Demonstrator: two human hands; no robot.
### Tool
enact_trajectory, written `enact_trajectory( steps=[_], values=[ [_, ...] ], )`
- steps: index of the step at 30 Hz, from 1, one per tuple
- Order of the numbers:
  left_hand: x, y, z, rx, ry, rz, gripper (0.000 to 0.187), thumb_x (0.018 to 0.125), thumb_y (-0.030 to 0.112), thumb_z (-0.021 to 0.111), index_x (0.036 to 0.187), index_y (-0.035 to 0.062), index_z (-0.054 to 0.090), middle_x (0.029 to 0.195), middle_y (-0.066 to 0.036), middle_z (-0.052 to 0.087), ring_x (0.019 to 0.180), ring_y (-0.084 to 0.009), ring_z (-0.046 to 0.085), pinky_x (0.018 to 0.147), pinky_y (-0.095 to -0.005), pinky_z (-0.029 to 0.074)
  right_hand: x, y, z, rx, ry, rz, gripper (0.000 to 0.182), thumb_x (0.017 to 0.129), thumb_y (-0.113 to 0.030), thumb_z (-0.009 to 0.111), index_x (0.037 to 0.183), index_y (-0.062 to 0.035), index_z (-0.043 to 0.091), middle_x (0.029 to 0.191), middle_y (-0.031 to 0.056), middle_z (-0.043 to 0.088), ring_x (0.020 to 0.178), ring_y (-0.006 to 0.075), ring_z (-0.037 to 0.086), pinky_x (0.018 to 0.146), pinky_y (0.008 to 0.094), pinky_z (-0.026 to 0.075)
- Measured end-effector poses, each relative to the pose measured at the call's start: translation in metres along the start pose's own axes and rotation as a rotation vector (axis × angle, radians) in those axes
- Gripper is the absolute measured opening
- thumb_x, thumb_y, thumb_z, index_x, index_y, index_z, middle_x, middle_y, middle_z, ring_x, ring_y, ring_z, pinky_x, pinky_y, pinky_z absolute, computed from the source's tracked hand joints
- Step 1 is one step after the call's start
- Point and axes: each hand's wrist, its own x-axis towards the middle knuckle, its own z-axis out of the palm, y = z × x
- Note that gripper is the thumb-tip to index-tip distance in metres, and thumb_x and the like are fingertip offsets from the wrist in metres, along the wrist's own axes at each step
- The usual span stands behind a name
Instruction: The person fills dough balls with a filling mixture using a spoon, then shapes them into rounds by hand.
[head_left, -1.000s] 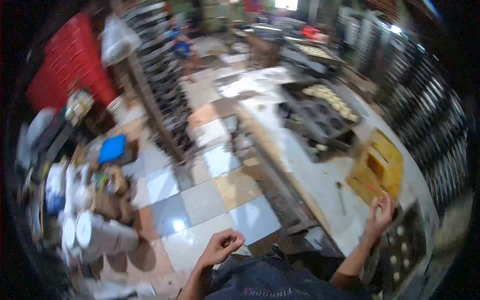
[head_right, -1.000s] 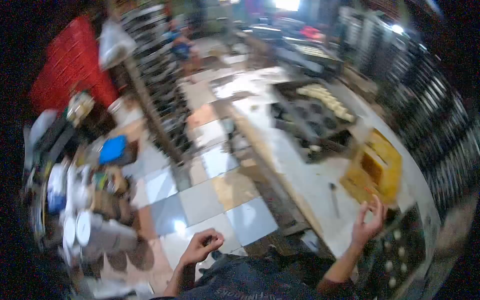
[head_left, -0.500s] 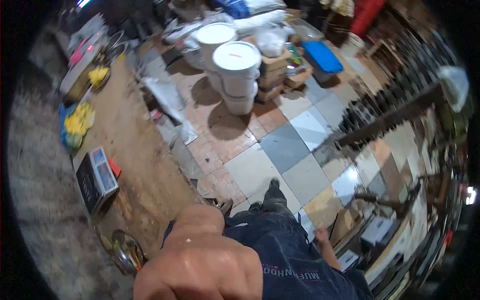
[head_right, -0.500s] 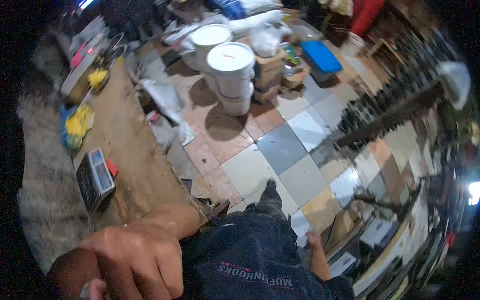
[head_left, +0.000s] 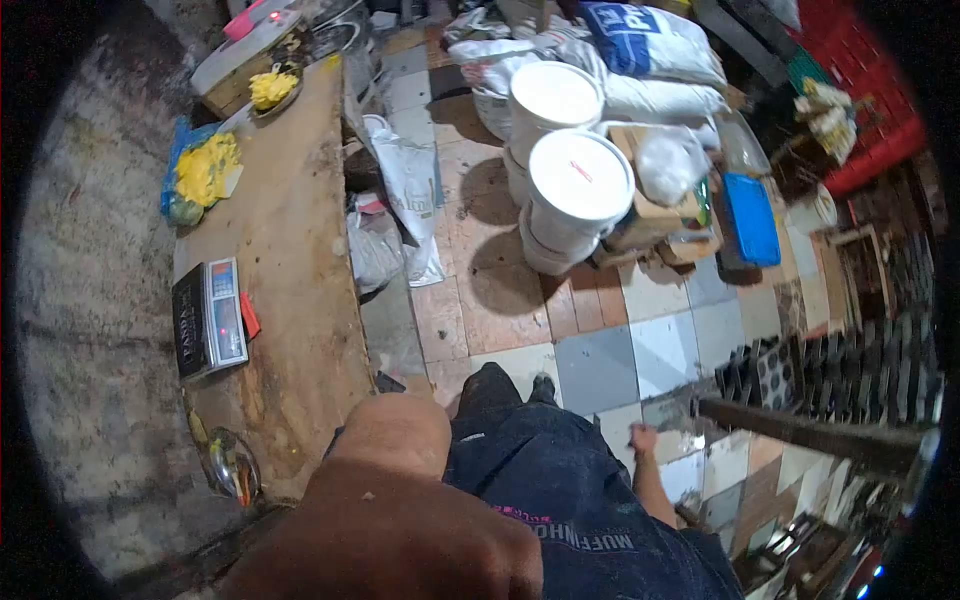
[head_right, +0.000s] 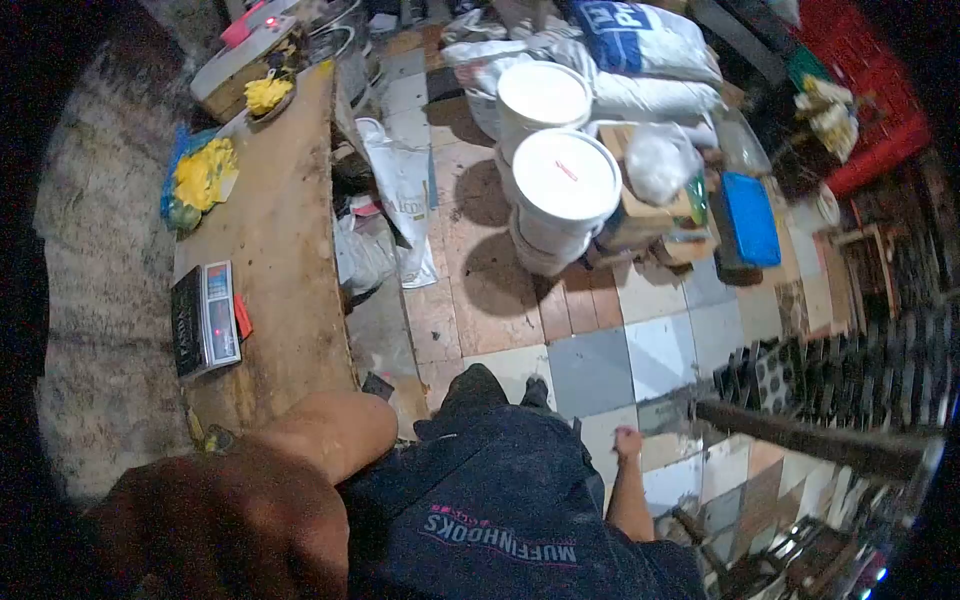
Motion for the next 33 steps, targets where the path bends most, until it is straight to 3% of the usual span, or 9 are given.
enact_trajectory(
  steps=[1,2,7,14,20,27,30,32,33],
  values=[
    [0.022,-0.001,-0.027,0.014,-0.002,0.02,0.024,0.094,0.024,0.059,0.117,0.0261,0.062,0.058,-0.005,0.055,0.039,-0.0095,0.046,0.034,-0.0224,0.03,0.081,0.025,0.018,-0.047,0.347,-0.29,0.028,0.085,-0.028,0.057,0.083,-0.0016,0.067,0.066,0.0138,0.065,0.065,0.0274,0.066,0.059,0.0393,0.05],
    [0.04,-0.015,-0.042,0.025,-0.006,0.039,0.023,0.094,0.023,0.058,0.117,0.0259,0.062,0.058,-0.005,0.055,0.039,-0.0095,0.046,0.034,-0.0224,0.03,0.104,-0.039,-0.015,-0.009,0.425,-0.416,0.022,0.087,-0.022,0.056,0.087,-0.0052,0.069,0.069,0.0117,0.065,0.063,0.0213,0.061,0.06,0.0346,0.048],
    [0.087,0.009,-0.154,0.067,-0.048,0.128,0.022,0.094,0.023,0.058,0.116,0.0252,0.061,0.057,-0.005,0.055,0.039,-0.0093,0.046,0.034,-0.0223,0.03,0.177,-0.317,-0.091,0.26,0.629,-0.51,0.017,0.089,-0.011,0.056,0.098,-0.0008,0.066,0.081,0.0076,0.066,0.072,0.015,0.06,0.068,0.0287,0.049],
    [0.205,0.051,-0.322,0.098,-0.141,0.22,0.02,0.095,0.022,0.058,0.114,0.0242,0.061,0.057,-0.004,0.055,0.038,-0.0091,0.045,0.034,-0.0223,0.03,0.234,-0.546,-0.05,0.452,0.579,-0.757,0.012,0.09,-0.006,0.059,0.097,0.0015,0.065,0.083,0.0055,0.065,0.075,0.0129,0.06,0.07,0.0262,0.049],
    [0.222,0.104,-0.413,0.089,-0.237,0.235,0.018,0.095,0.021,0.057,0.113,0.0233,0.061,0.057,-0.004,0.055,0.038,-0.0088,0.045,0.034,-0.0222,0.029,0.274,-0.684,-0.033,0.334,0.578,-0.658,0.013,0.089,-0.005,0.059,0.097,0.0033,0.064,0.087,0.0073,0.064,0.078,0.0139,0.06,0.071,0.0265,0.05],
    [0.403,0.051,-0.614,0.12,-0.347,0.267,0.017,0.095,0.021,0.057,0.111,0.0224,0.061,0.057,-0.004,0.055,0.037,-0.0086,0.045,0.034,-0.0221,0.029,0.412,-0.837,-0.067,0.466,0.81,-0.767,0.018,0.092,-0.011,0.059,0.102,0.0026,0.065,0.092,0.0073,0.066,0.082,0.0146,0.06,0.075,0.0266,0.049],
    [0.461,0.063,-0.67,0.32,-0.208,0.297,0.011,0.095,0.02,0.056,0.106,0.0181,0.057,0.058,-0.003,0.056,0.037,-0.0077,0.045,0.034,-0.0207,0.03,0.498,-0.931,-0.099,0.46,0.844,-0.797,0.021,0.093,-0.013,0.06,0.103,0.0043,0.065,0.088,0.0057,0.066,0.08,0.0136,0.059,0.073,0.0251,0.048],
    [0.505,0.088,-0.714,0.344,-0.395,0.059,0.027,0.092,0.025,0.062,0.116,0.018,0.054,0.057,-0.001,0.056,0.039,-0.0084,0.049,0.034,-0.0217,0.029,0.536,-1.027,-0.117,0.549,0.927,-0.925,0.018,0.094,-0.011,0.058,0.102,0.0035,0.066,0.093,0.008,0.067,0.081,0.0128,0.059,0.076,0.0256,0.048],
    [0.513,0.106,-0.719,0.536,-0.231,0.062,0.027,0.091,0.027,0.061,0.115,0.0181,0.054,0.06,0.002,0.051,0.046,-0.0105,0.051,0.051,-0.0238,0.043,0.524,-1.091,-0.132,0.572,0.859,-0.862,0.028,0.094,-0.021,0.058,0.104,0.0047,0.065,0.081,0.0026,0.061,0.071,0.0108,0.051,0.064,0.0246,0.043]
  ],
)
